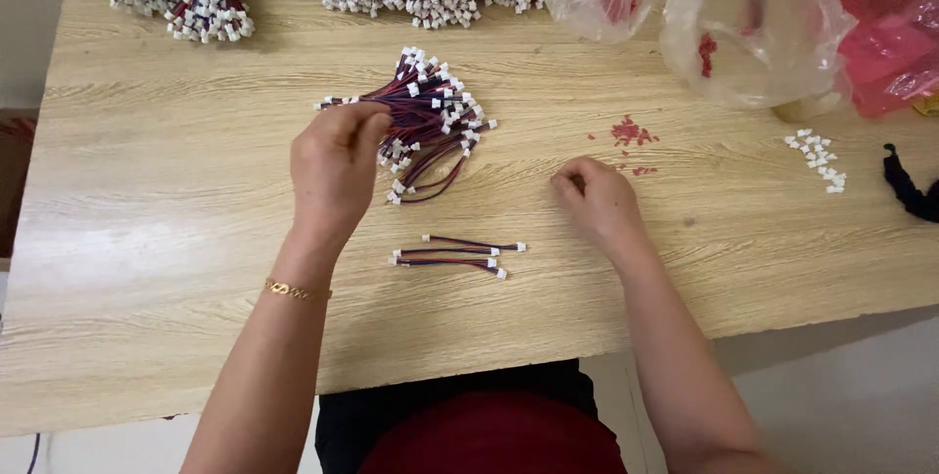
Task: Attaching and inspecting small white plastic connectors on the ends of individual wires from a bundle.
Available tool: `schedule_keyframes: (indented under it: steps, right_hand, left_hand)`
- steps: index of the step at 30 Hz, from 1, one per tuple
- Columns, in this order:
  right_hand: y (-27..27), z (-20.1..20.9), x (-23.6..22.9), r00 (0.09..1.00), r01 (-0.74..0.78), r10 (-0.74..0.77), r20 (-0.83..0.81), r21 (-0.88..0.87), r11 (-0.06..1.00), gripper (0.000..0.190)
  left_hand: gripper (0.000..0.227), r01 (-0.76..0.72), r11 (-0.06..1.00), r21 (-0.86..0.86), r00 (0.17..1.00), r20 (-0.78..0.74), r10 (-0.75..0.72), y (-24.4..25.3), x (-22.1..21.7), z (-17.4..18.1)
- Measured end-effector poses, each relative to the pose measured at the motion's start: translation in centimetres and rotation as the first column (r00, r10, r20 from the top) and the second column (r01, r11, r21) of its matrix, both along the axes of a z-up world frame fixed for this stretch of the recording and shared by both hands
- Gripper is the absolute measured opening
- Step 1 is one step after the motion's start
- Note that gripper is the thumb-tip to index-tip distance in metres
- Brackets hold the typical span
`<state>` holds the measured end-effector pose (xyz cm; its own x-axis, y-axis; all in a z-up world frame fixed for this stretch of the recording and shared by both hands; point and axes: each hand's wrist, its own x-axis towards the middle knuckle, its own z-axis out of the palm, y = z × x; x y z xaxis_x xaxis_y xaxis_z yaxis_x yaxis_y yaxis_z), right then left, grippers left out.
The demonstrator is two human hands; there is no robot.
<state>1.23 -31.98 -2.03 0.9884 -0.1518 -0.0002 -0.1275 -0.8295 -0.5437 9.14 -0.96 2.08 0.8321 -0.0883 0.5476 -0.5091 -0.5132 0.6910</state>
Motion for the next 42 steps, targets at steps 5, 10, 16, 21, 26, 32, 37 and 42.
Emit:
schedule_keyframes:
  steps: [5, 10, 16, 21, 26, 32, 37, 42]
  right_hand:
    - [-0.4, -0.1, -0.7, 0.991, 0.097, -0.120, 0.051, 0.323, 0.941, 0.011]
    - [-0.3, 0.4, -1.0, 0.988, 0.061, -0.124, 0.089, 0.518, 0.853, 0.008]
    - [-0.6, -0.2, -1.5, 0.996, 0.092, -0.093, -0.007, 0.187, 0.978, 0.015]
    - [1.0, 1.6, -2.4, 0.996, 0.005, -0.010, -0.090, -0.055, 0.998, 0.019]
    - [1.2, -0.4, -1.9, 0.975, 0.007, -0.062, -0.212, -0.251, 0.968, 0.020]
    - [0.6, -2.0, -2.2, 0.997, 0.044, -0.029, -0.073, 0.218, 0.975, 0.015]
    - [6.5, 4.5, -3.2, 0.986, -0.119, -0.006, 0.169, 0.721, 0.682, 0.014]
    - [11.8, 5.5, -2.8, 0.955, -0.294, 0.139, 0.262, 0.773, 0.563, 0.015]
  left_hand:
    - [0.012, -0.045, 0.848, -0.527, 0.949, -0.288, -0.128, 0.2, -2.5, 0.0]
    - [0.016, -0.164, 0.716, -0.679, 0.878, -0.432, -0.208, 0.6, -4.9, -0.9]
    - [0.022, -0.193, 0.696, -0.691, 0.840, -0.483, -0.247, 1.2, -7.7, -2.0]
    - [0.021, -0.208, 0.653, -0.728, 0.840, -0.475, -0.261, 1.2, -9.1, -2.4]
    - [0.021, -0.216, 0.641, -0.737, 0.821, -0.492, -0.289, 0.1, -10.1, -3.0]
    - [0.018, -0.212, 0.640, -0.739, 0.816, -0.494, -0.300, -0.7, -10.4, -5.3]
    - [0.019, -0.231, 0.610, -0.758, 0.817, -0.491, -0.302, -1.1, -10.7, -4.8]
    - [0.024, -0.239, 0.556, -0.796, 0.809, -0.480, -0.340, -1.7, -10.7, -5.2]
